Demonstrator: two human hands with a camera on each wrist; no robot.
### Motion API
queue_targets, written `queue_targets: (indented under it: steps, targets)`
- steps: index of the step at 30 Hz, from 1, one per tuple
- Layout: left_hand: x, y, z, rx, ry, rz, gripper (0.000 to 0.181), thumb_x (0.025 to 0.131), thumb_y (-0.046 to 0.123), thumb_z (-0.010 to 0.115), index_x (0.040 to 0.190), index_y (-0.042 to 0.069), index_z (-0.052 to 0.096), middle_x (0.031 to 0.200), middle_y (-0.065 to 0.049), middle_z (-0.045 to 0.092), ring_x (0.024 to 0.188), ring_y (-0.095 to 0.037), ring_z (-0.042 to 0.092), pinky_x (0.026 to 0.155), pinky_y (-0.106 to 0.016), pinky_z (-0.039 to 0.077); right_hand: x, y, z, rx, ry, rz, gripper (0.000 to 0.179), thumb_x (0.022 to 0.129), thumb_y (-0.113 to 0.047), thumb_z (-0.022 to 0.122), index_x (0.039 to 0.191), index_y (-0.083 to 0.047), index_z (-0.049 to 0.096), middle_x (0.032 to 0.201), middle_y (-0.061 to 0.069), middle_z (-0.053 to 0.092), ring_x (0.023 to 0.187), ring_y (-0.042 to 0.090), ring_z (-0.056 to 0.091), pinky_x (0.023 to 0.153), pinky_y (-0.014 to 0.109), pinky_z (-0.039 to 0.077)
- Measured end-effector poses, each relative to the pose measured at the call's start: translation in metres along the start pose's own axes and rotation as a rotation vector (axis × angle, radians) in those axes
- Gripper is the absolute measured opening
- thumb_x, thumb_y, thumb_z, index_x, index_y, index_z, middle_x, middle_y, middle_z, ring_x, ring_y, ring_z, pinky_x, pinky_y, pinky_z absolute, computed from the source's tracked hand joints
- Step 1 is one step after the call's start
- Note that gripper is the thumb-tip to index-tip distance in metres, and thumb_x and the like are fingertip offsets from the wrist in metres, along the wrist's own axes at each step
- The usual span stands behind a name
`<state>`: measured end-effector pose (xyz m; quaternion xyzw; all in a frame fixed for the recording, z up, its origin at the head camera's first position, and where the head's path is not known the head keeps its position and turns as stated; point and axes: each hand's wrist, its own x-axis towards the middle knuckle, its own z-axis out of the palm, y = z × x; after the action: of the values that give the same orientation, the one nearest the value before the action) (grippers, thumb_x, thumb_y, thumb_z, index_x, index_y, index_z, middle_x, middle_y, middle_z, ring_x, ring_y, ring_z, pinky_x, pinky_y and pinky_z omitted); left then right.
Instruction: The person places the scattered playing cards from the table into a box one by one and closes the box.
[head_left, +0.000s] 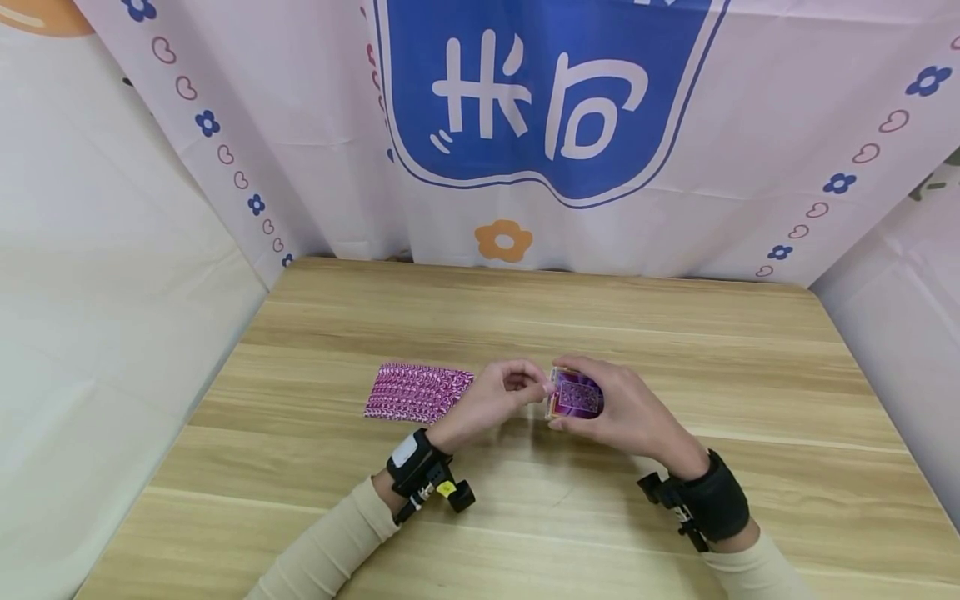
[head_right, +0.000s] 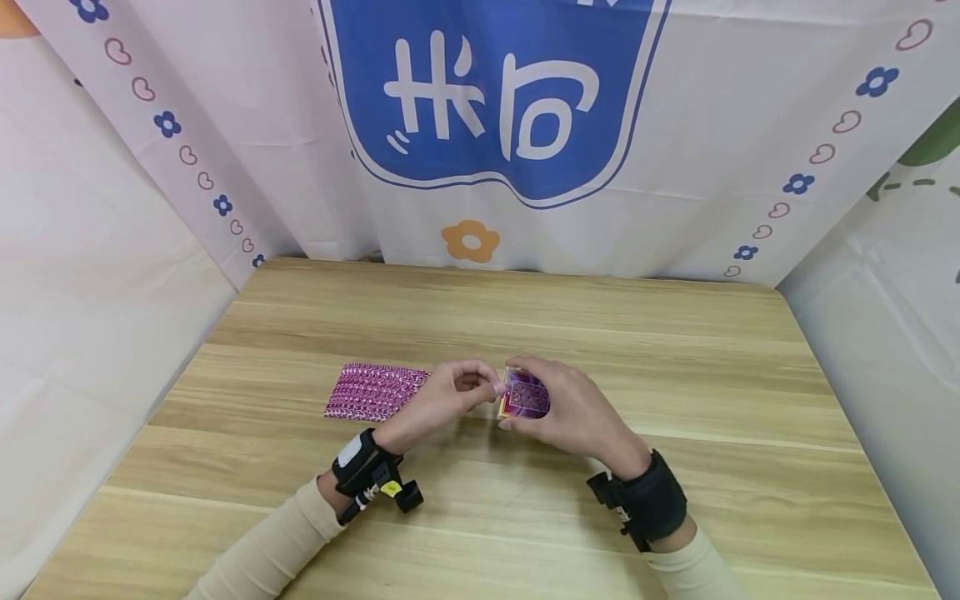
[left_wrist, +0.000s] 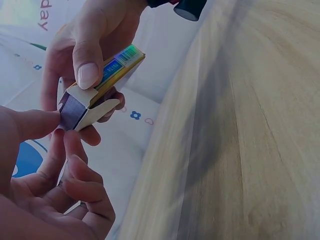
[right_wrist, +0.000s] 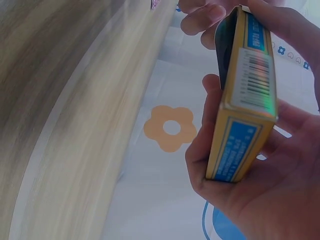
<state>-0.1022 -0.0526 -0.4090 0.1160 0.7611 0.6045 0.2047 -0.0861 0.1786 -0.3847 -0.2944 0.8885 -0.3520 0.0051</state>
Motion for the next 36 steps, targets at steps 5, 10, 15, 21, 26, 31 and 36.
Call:
queue_targets:
  steps: [5, 10, 15, 21, 26, 31, 36]
  targets:
    - [0.001, 0.002, -0.011, 0.123, -0.077, 0.04, 0.019, 0.103, 0.032, 0.068, 0.116, 0.018, 0.07, 0.118, -0.003, 0.072, 0.109, -0.017, 0.066, 0.099, -0.041, 0.054, -0.001, 0.0, -0.002, 0.007, -0.002, 0.017, 0.079, 0.081, -0.034, 0.093, 0.147, -0.008, 0.058, 0.138, 0.017, 0.069, 0.104, 0.022, 0.073, 0.079, 0.024, 0.061]
    - [0.003, 0.006, -0.043, 0.343, -0.131, 0.135, 0.027, 0.103, 0.035, 0.066, 0.122, 0.015, 0.069, 0.115, -0.002, 0.071, 0.105, -0.015, 0.064, 0.093, -0.035, 0.056, -0.001, 0.0, -0.004, 0.004, 0.011, 0.044, 0.08, 0.08, -0.033, 0.093, 0.148, -0.01, 0.058, 0.132, 0.015, 0.072, 0.096, 0.018, 0.071, 0.076, 0.025, 0.06]
    - [0.002, 0.003, -0.079, 0.508, -0.1, 0.094, 0.039, 0.097, 0.03, 0.077, 0.125, 0.005, 0.065, 0.113, -0.01, 0.07, 0.101, -0.02, 0.066, 0.088, -0.035, 0.058, -0.001, 0.0, -0.005, -0.003, 0.007, 0.043, 0.079, 0.08, -0.032, 0.093, 0.148, -0.011, 0.058, 0.134, 0.014, 0.071, 0.101, 0.02, 0.072, 0.081, 0.029, 0.061]
    - [0.001, -0.007, -0.107, 0.745, -0.06, 0.013, 0.055, 0.084, 0.032, 0.09, 0.127, 0.007, 0.066, 0.126, -0.015, 0.064, 0.117, -0.029, 0.06, 0.099, -0.044, 0.056, -0.001, 0.002, -0.003, 0.0, 0.002, 0.038, 0.078, 0.08, -0.032, 0.093, 0.148, -0.012, 0.058, 0.137, 0.013, 0.07, 0.105, 0.02, 0.072, 0.084, 0.032, 0.062]
    - [0.002, -0.016, -0.112, 0.876, -0.08, -0.088, 0.069, 0.07, 0.049, 0.096, 0.123, 0.019, 0.065, 0.128, -0.014, 0.052, 0.119, -0.031, 0.047, 0.094, -0.048, 0.054, -0.001, 0.002, -0.003, 0.0, 0.0, 0.034, 0.077, 0.08, -0.033, 0.093, 0.146, -0.011, 0.059, 0.138, 0.014, 0.07, 0.106, 0.021, 0.072, 0.084, 0.032, 0.062]
    - [0.003, -0.022, -0.109, 0.899, -0.109, -0.147, 0.077, 0.064, 0.054, 0.098, 0.125, 0.027, 0.06, 0.132, -0.014, 0.048, 0.128, -0.037, 0.037, 0.097, -0.056, 0.052, -0.002, 0.002, -0.003, 0.0, -0.006, 0.039, 0.078, 0.08, -0.033, 0.093, 0.146, -0.012, 0.059, 0.139, 0.014, 0.069, 0.107, 0.021, 0.072, 0.085, 0.033, 0.062]
    - [0.004, -0.025, -0.102, 0.897, -0.107, -0.134, 0.077, 0.064, 0.052, 0.098, 0.127, 0.028, 0.061, 0.134, -0.014, 0.048, 0.133, -0.038, 0.035, 0.102, -0.06, 0.05, -0.001, 0.002, -0.003, -0.001, -0.015, 0.035, 0.078, 0.081, -0.033, 0.093, 0.147, -0.01, 0.058, 0.139, 0.014, 0.069, 0.108, 0.022, 0.072, 0.085, 0.034, 0.062]
